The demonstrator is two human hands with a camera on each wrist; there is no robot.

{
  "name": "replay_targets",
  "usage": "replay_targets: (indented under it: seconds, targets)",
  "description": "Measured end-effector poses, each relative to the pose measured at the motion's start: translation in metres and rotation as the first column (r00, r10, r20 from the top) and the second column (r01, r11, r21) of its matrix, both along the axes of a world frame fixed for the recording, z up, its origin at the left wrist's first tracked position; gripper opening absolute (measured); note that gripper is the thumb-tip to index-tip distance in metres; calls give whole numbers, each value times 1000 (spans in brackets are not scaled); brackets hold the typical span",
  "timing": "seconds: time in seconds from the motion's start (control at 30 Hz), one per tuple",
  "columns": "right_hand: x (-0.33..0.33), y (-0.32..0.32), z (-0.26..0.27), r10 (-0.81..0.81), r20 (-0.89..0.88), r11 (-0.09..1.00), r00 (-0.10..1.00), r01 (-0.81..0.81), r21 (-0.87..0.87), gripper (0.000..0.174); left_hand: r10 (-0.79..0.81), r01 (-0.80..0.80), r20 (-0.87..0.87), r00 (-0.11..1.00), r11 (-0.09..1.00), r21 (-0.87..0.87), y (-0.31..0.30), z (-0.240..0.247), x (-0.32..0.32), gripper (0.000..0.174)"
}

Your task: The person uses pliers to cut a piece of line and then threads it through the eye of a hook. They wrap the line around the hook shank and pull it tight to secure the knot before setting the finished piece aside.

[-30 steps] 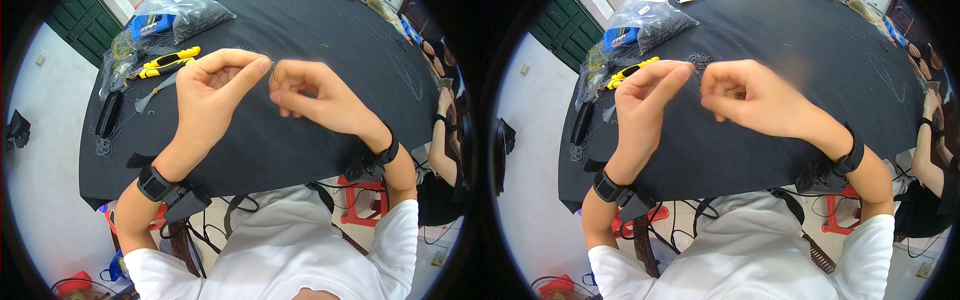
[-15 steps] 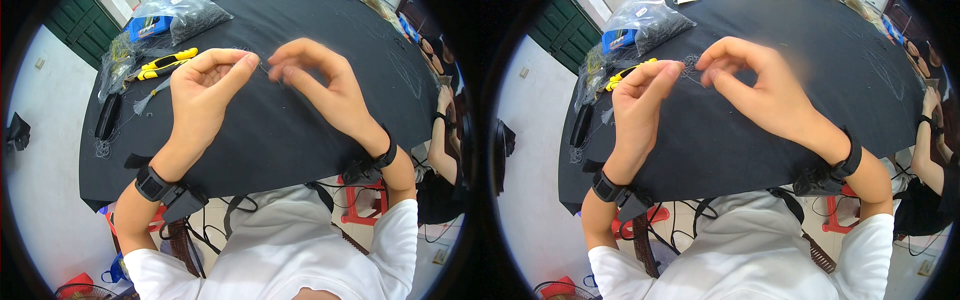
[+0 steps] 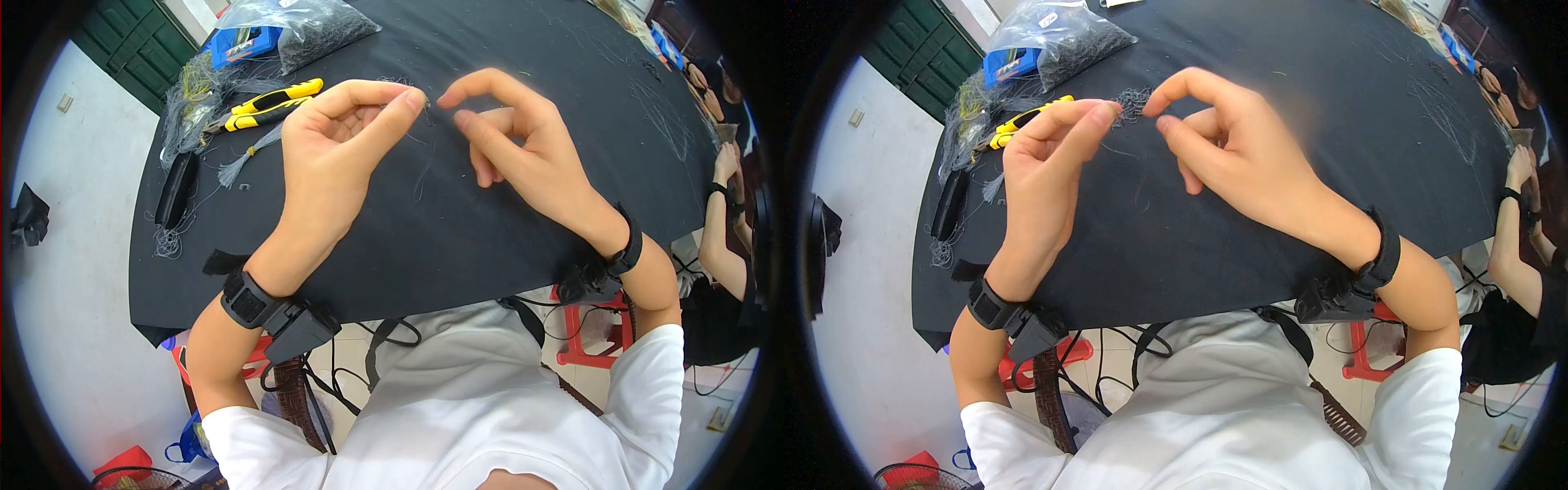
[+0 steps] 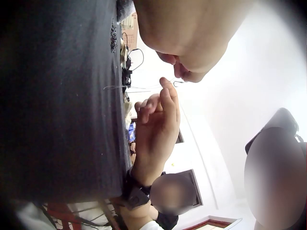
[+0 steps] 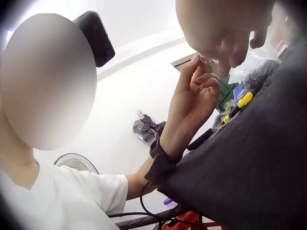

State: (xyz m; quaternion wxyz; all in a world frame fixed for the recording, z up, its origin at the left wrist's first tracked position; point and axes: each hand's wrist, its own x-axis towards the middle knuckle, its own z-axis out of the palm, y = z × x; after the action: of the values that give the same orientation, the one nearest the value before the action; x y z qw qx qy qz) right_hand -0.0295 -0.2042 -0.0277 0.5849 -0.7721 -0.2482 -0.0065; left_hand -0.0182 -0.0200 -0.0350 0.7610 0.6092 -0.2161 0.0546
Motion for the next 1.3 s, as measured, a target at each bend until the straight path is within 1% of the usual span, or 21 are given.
replay_targets:
  seconds: [0.03,0.13,0.23,0.33,0.43,0.53,0.73,0.83,0.93,1.03,1.13,1.23,1.3]
  targets:
    - [1,1,-1,0,10,1000,1000,0,7,15,-13,13,-10,1000,1000,2,-1,0,-1,13]
    - [7,4,-7,-21,119,1000,993,21,1,16,-64,64,5,998,998,-27,-2,-1,-1,12]
    - [8,6,-9,69,19,985,997,-72,160,17,-101,100,11,995,993,65,1,-3,1,14]
    - [10,0,-5,116,-38,982,993,-109,155,17,-53,53,10,999,998,-16,-5,-1,-1,12]
    - [11,-3,-4,41,65,997,997,-45,56,17,-60,59,20,998,998,20,-2,-3,1,11]
    - [14,-4,-7,6,236,1000,972,-12,26,16,-51,50,19,999,998,31,-3,-2,1,11]
    - [12,-3,-5,-6,209,997,978,21,-70,13,-12,11,23,1000,1000,16,-3,0,-1,11]
    - [13,-4,-7,4,185,998,983,8,-60,14,-8,7,36,999,1000,15,-2,-1,0,12]
    - [14,-3,-10,-13,140,1000,990,11,16,16,-28,28,38,999,999,21,-1,-1,1,12]
    - [11,-2,-7,12,7,998,1000,-13,67,18,-55,55,19,998,998,-4,-3,-1,0,12]
    - [9,3,-9,119,-82,984,990,-107,142,16,-91,91,-1,996,996,-3,-3,-1,1,12]
    - [12,-1,-10,139,-49,989,989,-137,49,15,-47,47,16,999,999,17,-3,0,-1,12]
    - [10,0,-9,158,-63,986,985,-154,60,14,-25,24,20,999,1000,17,-3,-1,0,12]
